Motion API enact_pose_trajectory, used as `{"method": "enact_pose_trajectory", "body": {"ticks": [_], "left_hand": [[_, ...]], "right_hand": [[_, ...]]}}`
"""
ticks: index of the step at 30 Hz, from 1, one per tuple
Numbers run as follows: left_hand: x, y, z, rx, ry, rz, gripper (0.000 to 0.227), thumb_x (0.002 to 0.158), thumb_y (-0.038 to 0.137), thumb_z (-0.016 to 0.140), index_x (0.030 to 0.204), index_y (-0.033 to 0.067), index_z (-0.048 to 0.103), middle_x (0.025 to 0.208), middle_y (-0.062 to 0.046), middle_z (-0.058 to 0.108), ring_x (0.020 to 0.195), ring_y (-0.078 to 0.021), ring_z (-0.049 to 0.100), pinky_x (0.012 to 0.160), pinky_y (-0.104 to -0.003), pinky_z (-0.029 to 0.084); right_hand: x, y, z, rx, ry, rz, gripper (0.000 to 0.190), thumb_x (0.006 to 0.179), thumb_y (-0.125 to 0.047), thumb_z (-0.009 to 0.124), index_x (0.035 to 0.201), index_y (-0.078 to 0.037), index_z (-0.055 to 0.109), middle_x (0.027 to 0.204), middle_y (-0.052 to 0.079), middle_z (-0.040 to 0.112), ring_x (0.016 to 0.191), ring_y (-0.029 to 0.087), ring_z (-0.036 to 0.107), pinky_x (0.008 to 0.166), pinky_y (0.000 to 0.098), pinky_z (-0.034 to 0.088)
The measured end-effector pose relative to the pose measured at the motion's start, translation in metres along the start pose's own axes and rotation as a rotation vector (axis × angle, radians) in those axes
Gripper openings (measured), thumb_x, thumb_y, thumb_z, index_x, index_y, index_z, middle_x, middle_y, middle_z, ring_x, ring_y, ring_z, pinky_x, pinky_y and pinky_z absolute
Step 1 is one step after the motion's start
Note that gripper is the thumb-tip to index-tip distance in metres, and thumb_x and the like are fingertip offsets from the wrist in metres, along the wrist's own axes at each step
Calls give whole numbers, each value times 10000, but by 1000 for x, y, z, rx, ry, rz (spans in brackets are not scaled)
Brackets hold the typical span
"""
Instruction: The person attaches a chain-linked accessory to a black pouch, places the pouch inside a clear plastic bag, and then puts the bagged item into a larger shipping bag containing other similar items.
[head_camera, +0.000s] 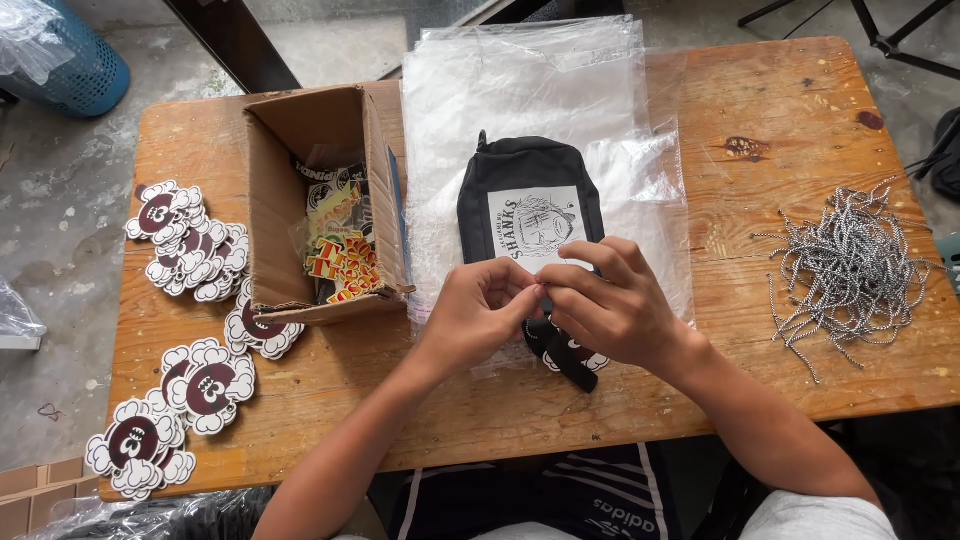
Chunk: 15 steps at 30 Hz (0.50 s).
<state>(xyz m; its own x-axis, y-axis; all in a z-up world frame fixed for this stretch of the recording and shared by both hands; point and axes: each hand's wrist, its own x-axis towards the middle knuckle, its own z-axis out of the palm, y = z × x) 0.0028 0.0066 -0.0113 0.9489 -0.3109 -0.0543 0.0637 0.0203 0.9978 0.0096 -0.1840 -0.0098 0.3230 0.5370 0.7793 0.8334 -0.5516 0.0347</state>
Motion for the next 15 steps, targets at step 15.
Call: {"method": "enact_pose_trajectory", "body": {"ticks": [15], "left_hand": [[-1,-10,6,35,52,233,63,917,73,643,915,64,705,619,-2,604,458,-47,482,411,-205,409]], "right_hand": [[1,-3,-3,402,7,384,81,861,-20,705,929,-63,699,852,59,730,811,286,678,753,385,517]]}}
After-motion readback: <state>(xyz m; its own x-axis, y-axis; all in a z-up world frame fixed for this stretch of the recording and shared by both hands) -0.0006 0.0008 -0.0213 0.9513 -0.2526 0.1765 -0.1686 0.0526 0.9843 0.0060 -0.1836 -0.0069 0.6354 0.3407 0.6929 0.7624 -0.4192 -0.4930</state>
